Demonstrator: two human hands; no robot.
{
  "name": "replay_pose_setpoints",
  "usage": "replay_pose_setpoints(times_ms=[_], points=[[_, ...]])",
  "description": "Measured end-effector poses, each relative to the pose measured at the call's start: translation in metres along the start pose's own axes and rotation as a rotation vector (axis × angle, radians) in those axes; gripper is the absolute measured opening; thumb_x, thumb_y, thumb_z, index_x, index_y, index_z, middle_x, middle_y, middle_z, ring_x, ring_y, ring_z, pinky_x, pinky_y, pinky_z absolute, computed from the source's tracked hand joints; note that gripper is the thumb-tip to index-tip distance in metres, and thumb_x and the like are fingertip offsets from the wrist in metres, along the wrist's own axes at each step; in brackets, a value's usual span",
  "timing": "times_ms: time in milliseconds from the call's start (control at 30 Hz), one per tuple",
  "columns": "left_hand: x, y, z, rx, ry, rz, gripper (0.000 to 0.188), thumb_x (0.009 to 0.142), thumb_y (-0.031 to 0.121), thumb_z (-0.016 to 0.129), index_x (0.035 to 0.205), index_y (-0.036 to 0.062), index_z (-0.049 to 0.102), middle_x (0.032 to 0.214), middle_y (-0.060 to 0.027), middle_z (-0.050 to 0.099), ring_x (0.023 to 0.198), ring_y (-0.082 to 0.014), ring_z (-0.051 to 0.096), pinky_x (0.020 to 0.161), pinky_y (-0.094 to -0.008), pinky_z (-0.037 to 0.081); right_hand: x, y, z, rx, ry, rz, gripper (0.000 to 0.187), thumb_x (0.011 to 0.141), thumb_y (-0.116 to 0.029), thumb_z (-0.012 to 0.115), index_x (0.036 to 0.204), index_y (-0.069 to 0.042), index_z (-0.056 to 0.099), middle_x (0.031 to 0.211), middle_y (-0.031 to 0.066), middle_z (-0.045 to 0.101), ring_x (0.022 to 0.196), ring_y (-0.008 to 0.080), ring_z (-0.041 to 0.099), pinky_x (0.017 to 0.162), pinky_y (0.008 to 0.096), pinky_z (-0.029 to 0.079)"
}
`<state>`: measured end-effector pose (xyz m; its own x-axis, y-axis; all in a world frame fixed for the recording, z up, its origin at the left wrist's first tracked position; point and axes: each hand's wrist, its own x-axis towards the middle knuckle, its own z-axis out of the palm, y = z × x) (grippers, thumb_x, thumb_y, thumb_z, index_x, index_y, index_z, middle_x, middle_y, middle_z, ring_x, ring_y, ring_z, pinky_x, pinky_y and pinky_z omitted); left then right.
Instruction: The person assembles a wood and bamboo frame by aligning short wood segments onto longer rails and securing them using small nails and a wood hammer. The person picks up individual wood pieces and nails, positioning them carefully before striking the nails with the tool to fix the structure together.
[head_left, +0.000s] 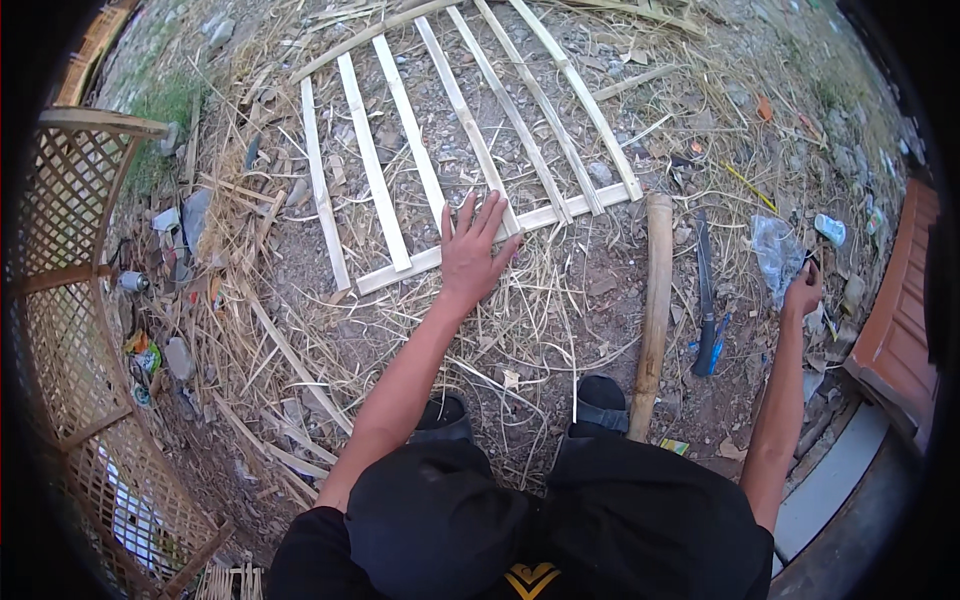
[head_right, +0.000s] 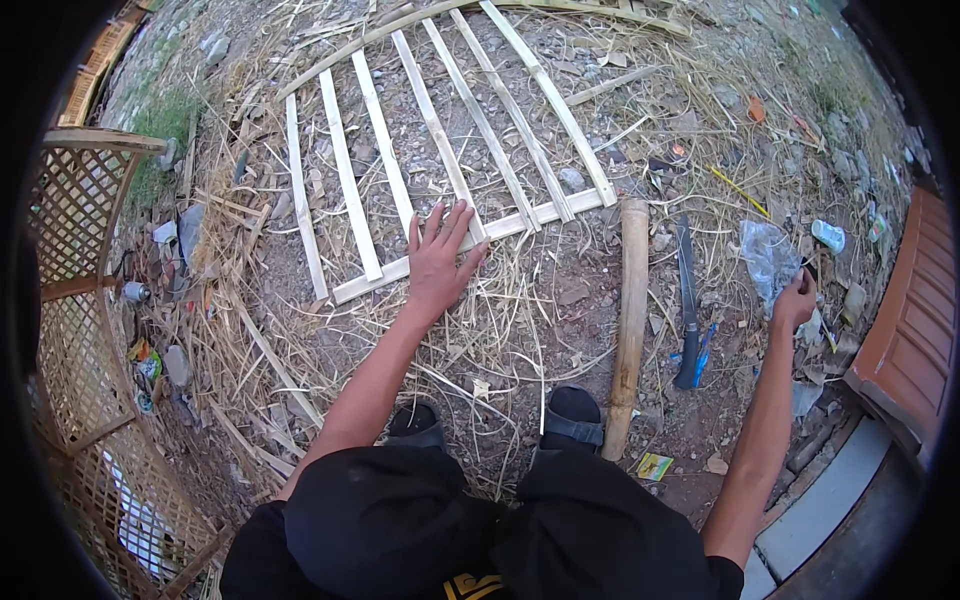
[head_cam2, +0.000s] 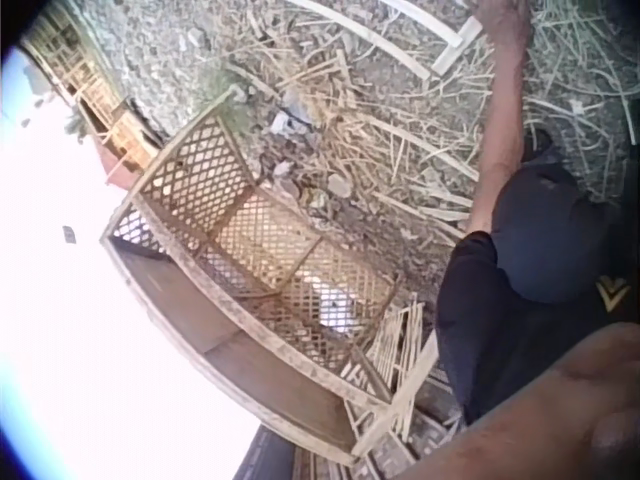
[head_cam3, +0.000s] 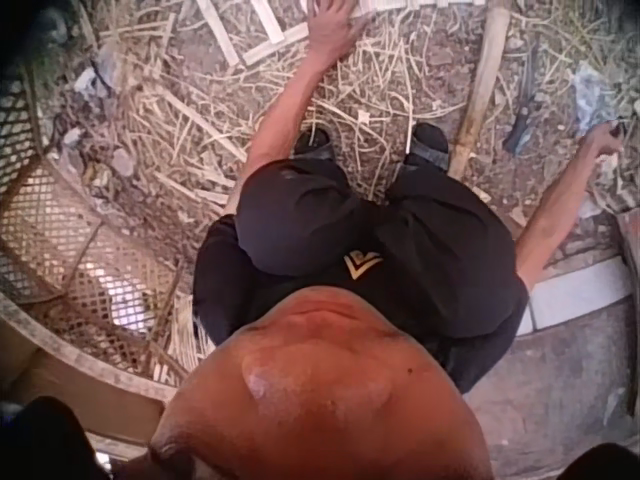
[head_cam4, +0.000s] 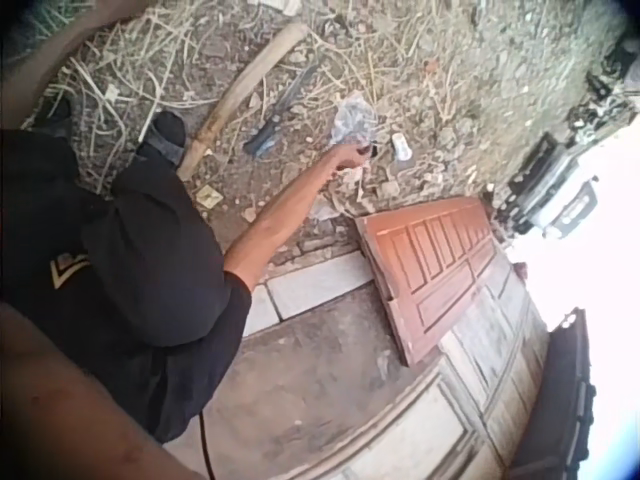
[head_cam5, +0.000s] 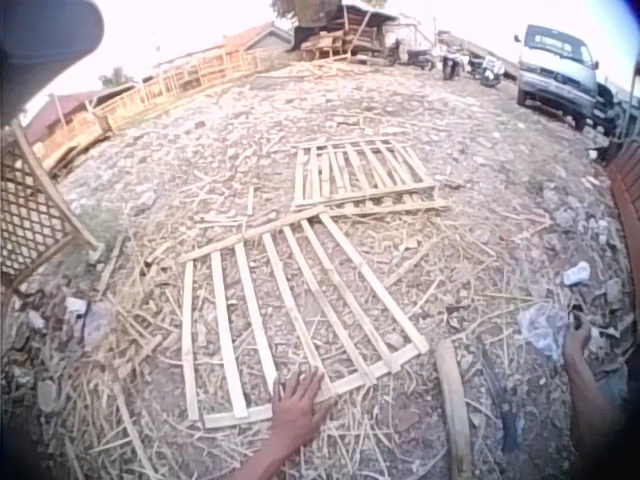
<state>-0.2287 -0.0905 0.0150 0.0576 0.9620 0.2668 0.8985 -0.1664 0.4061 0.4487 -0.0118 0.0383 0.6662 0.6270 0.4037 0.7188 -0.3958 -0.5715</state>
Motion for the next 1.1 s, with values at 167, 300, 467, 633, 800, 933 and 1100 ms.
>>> replay_pose_setpoints(times_ms=[167,300,467,633,800,933,1100], points=[[-0.001,-0.001,0.001,0.003,0.016,0.007,0.061,0.096,0.049,0.064,0.142,0.0089,0.058,0.149,-0.0069,0.055,0.144,-0.0331,0.043,0.123,-0.0595,0.016,-0.097,-0.148,0.007,0.434,-0.34,0.011,0.024,0.099,-0.018,0.071,0.119,-0.005,0.073,0.093,0.0021,0.073,0.076,0.008,0.064,0.061,0.0231,0.048],[0.005,-0.005,0.0,0.045,0.037,0.039,0.062,0.094,0.051,0.067,0.138,0.0085,0.062,0.149,-0.0052,0.056,0.145,-0.0304,0.041,0.123,-0.0555,0.014,-0.188,-0.257,0.004,0.502,-0.632,-0.084,0.021,0.098,-0.016,0.073,0.114,-0.003,0.075,0.092,0.0023,0.072,0.074,0.0057,0.061,0.06,0.0216,0.047],[0.011,-0.019,0.006,-0.078,0.084,0.109,0.062,0.087,0.051,0.074,0.131,0.0073,0.066,0.143,-0.0055,0.061,0.141,-0.0258,0.048,0.124,-0.0531,0.017,-0.28,-0.325,0.022,0.543,-0.884,-0.094,0.02,0.096,-0.013,0.075,0.111,-0.001,0.075,0.088,0.0023,0.072,0.072,0.0054,0.061,0.059,0.0214,0.046],[0.009,-0.019,0.007,-0.107,0.123,0.108,0.061,0.084,0.05,0.077,0.129,0.01,0.068,0.141,-0.0042,0.064,0.133,-0.0263,0.056,0.124,-0.0521,0.021,-0.337,-0.35,0.042,0.624,-0.973,-0.053,0.018,0.095,-0.012,0.075,0.109,0.0,0.075,0.09,0.0033,0.073,0.075,0.0068,0.064,0.063,0.0228,0.05],[0.01,-0.019,0.007,-0.132,0.127,0.081,0.058,0.082,0.049,0.078,0.13,0.0172,0.07,0.141,-0.0008,0.064,0.133,-0.0264,0.056,0.124,-0.0536,0.022,-0.365,-0.356,0.054,0.627,-0.908,-0.152,0.015,0.094,-0.01,0.075,0.105,0.0,0.075,0.086,0.0063,0.075,0.073,0.0076,0.066,0.064,0.0241,0.052],[0.009,-0.02,0.008,-0.141,0.127,0.071,0.057,0.082,0.047,0.079,0.13,0.0179,0.07,0.142,0.0006,0.064,0.133,-0.0262,0.056,0.125,-0.054,0.021,-0.378,-0.358,0.053,0.559,-0.928,-0.159,0.012,0.096,-0.007,0.073,0.106,0.001,0.074,0.092,0.0033,0.072,0.075,0.0048,0.062,0.064,0.0204,0.049],[0.008,-0.021,0.011,-0.154,0.128,0.071,0.055,0.083,0.046,0.079,0.129,0.0183,0.071,0.141,0.0009,0.064,0.133,-0.0252,0.056,0.125,-0.0546,0.02,-0.387,-0.349,0.064,0.622,-0.861,-0.25,0.012,0.097,-0.004,0.071,0.108,0.001,0.074,0.089,0.0033,0.072,0.072,0.0058,0.062,0.063,0.0209,0.049]])
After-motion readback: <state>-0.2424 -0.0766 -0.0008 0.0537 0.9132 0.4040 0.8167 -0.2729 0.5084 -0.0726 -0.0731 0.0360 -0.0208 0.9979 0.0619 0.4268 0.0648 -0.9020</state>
